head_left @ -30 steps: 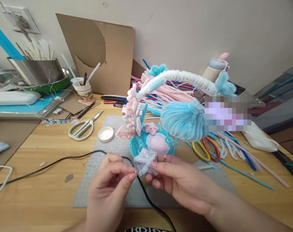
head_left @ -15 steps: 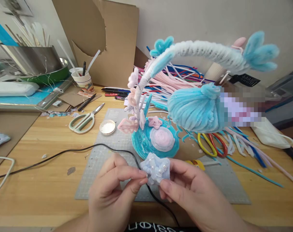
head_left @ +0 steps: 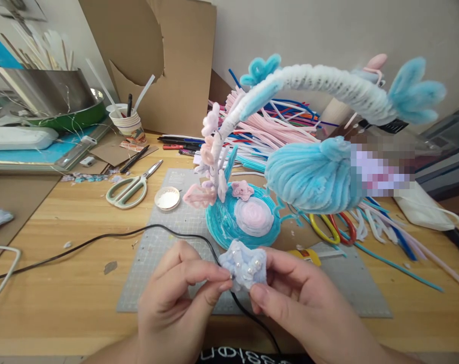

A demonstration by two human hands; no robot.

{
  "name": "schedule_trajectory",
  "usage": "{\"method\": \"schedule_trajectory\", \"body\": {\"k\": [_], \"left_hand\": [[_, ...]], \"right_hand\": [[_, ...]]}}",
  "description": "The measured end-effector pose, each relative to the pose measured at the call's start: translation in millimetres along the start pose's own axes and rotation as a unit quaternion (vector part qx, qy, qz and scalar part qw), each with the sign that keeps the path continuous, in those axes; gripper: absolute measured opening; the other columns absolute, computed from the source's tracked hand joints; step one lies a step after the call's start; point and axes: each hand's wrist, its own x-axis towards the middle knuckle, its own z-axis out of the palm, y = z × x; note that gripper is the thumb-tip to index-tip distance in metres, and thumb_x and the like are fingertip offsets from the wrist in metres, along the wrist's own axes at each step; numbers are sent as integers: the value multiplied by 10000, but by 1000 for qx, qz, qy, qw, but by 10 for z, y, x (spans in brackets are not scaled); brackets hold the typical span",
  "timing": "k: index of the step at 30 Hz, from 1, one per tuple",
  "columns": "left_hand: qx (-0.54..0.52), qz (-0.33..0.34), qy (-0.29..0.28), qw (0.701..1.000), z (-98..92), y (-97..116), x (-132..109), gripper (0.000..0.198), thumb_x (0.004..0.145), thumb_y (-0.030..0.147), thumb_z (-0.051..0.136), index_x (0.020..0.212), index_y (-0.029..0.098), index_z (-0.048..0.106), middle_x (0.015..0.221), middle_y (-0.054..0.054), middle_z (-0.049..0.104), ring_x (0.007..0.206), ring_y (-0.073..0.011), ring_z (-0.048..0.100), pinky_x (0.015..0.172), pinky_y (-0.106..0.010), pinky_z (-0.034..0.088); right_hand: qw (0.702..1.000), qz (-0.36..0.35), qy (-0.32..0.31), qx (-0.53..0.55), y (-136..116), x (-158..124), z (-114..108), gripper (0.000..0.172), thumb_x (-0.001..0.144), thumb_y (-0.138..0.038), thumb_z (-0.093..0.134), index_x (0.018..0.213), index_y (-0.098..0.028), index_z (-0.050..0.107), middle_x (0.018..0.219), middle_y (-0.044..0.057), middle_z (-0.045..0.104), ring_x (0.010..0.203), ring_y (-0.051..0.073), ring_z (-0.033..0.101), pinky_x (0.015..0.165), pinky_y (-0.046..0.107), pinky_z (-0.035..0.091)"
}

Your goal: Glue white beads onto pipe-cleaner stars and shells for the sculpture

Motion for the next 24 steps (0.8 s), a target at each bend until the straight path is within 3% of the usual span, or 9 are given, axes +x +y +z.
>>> {"method": "schedule_trajectory", "body": {"k": [6,12,24], "left_hand": [[10,9,-1,1000,1,-13,20,154,779,127,697,836,270,712,644,29,530,600,-121,507,530,-251,397],[31,66,-21,997,-10,-32,45,145,788,97,683,856,224,687,663,30,532,602,-107,517,504,-222,421],[33,72,-33,996,-13,-34,35,145,810,92,665,877,219,679,677,39,503,615,-90,501,515,-200,425]], "right_hand": [[1000,-6,4,-5,5,16,-9,72,793,-290,728,862,-275,710,706,-65,574,656,92,512,711,201,471],[1000,-10,7,-12,35,-34,-11,68,831,-218,665,864,-266,702,725,-57,577,665,94,514,700,201,468],[998,-3,28,-63,38,-38,-1,49,810,-238,644,849,-259,665,816,-17,585,791,154,544,772,276,469]]}}
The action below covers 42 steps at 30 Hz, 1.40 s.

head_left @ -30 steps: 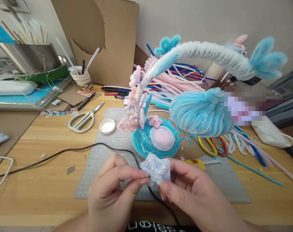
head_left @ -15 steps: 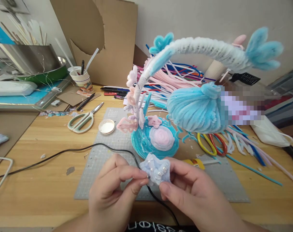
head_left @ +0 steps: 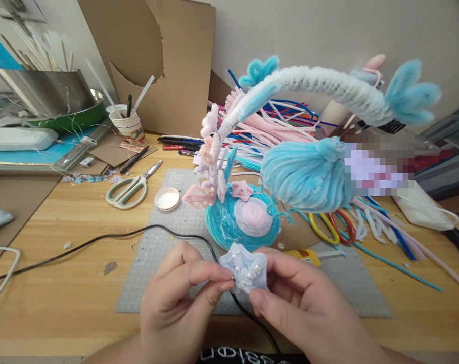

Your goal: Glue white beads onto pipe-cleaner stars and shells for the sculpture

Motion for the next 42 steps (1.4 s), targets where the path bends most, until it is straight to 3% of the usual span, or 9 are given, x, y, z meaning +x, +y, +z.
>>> {"method": "schedule_trajectory", "body": {"k": [9,17,22,31,36,40,42], "left_hand": [[-2,15,6,1000,10,14,32,124,805,84,667,848,199,685,657,38,494,595,-81,491,496,-188,421],[-28,8,14,999,-14,-10,-4,150,825,194,680,974,209,684,692,31,521,622,-96,513,519,-215,436],[-12,6,9,1000,-14,-5,1,118,811,116,674,886,207,679,708,32,520,648,-91,515,549,-207,439],[-12,1,-2,1000,-14,24,14,130,813,115,669,897,214,680,717,29,513,656,-96,505,552,-206,427],[-56,-49,67,995,-9,-6,-42,265,847,284,650,1108,235,642,759,10,484,689,-130,454,595,-242,408],[-106,-110,145,978,44,-27,-74,178,880,193,579,1034,255,644,797,2,505,724,-131,464,638,-218,426],[-116,-120,165,972,64,-37,-76,162,880,186,572,1002,256,652,833,-5,531,755,-133,478,667,-214,440]], "right_hand": [[1000,-19,4,1,36,-11,4,49,801,-218,640,819,-264,648,824,-21,547,785,155,530,771,280,458],[998,34,-20,46,-6,1,-16,67,830,-291,664,821,-228,644,659,-57,534,604,93,456,620,197,445],[997,34,-30,67,-39,9,-14,114,811,-336,701,820,-226,671,661,-62,537,608,83,445,620,182,436],[999,34,-22,36,-47,-7,-4,140,806,-345,700,817,-211,663,657,-60,538,605,89,449,606,201,426],[999,35,-26,-12,-58,105,-136,178,883,-343,597,871,-172,644,613,-47,548,570,84,467,550,205,394],[983,65,7,-169,-138,389,-321,353,886,-217,517,1226,-124,543,633,-42,565,537,96,510,521,225,417],[975,67,10,-213,-178,534,-406,389,868,-156,504,1252,-105,533,627,-42,568,530,101,530,527,236,430]]}}
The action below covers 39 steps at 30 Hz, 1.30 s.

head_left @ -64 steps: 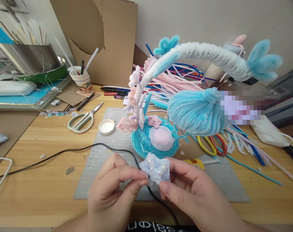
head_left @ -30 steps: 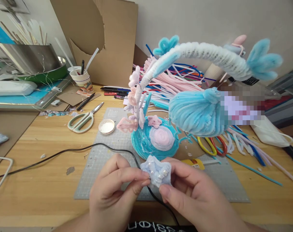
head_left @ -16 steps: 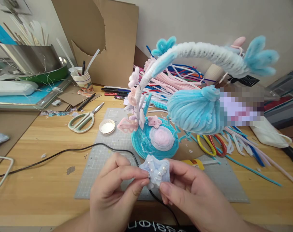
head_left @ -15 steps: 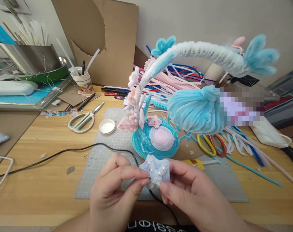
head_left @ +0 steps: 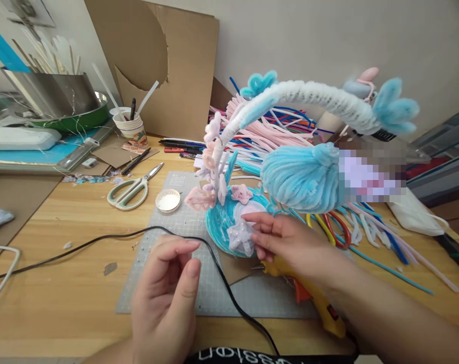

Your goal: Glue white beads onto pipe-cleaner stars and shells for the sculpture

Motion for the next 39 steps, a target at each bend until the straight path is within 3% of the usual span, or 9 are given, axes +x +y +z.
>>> {"method": "schedule_trajectory", "body": {"k": [7,11,13,15,18,22,25,28,39], "left_hand": [[-5,-28,31,999,-16,-28,5,145,867,177,580,942,262,670,885,-7,579,845,-134,526,732,-205,465],[20,-35,71,997,-93,-20,98,152,831,175,629,947,264,669,890,2,612,844,-129,565,735,-196,472],[58,-44,77,994,-201,-21,220,166,813,208,659,971,260,660,862,4,623,792,-133,575,683,-207,472],[138,-54,53,988,-359,-37,398,164,833,276,642,994,247,644,855,-6,642,774,-149,587,641,-228,464],[306,-19,-32,951,-618,-98,729,177,890,355,529,827,209,607,673,15,575,600,-131,540,527,-232,408],[403,1,-98,910,-785,-201,1146,207,797,293,625,989,214,632,758,8,577,672,-168,549,587,-264,403],[472,12,-182,862,-740,-279,1367,96,741,290,644,756,213,699,741,-17,595,754,-226,567,688,-324,417],[524,31,-225,821,-637,-364,1500,123,716,287,624,730,217,725,782,-50,606,854,-282,575,783,-380,421],[612,69,-266,742,-478,-487,1582,283,781,305,491,833,216,755,882,-88,634,912,-286,590,830,-374,425]], "right_hand": [[987,-23,69,-141,-6,190,-130,276,829,-217,586,1090,-162,654,634,-17,655,518,143,592,548,290,472],[962,-60,146,-221,40,80,-177,203,797,-282,644,983,-230,705,984,64,729,794,234,672,749,379,490],[955,-75,154,-241,107,-44,-220,167,793,-291,648,936,-244,721,944,68,744,868,271,670,783,400,488],[950,-84,155,-257,220,-202,-274,149,804,-295,627,901,-238,725,831,61,747,784,264,680,739,396,500],[930,-95,182,-304,454,-439,-368,204,841,-278,559,988,-231,692,962,81,735,789,254,679,719,394,502],[915,-29,183,-358,723,-647,-441,251,882,-376,510,724,-239,649,728,53,720,673,242,659,612,349,477],[918,-16,171,-357,808,-720,-400,287,857,-420,530,651,-252,635,651,38,712,594,230,648,522,309,438],[913,-3,179,-367,856,-747,-318,262,829,-451,552,671,-255,627,660,38,716,582,232,644,499,300,411],[911,57,147,-381,928,-770,-259,212,828,-449,553,800,-242,592,849,71,718,791,305,667,627,360,443]]}}
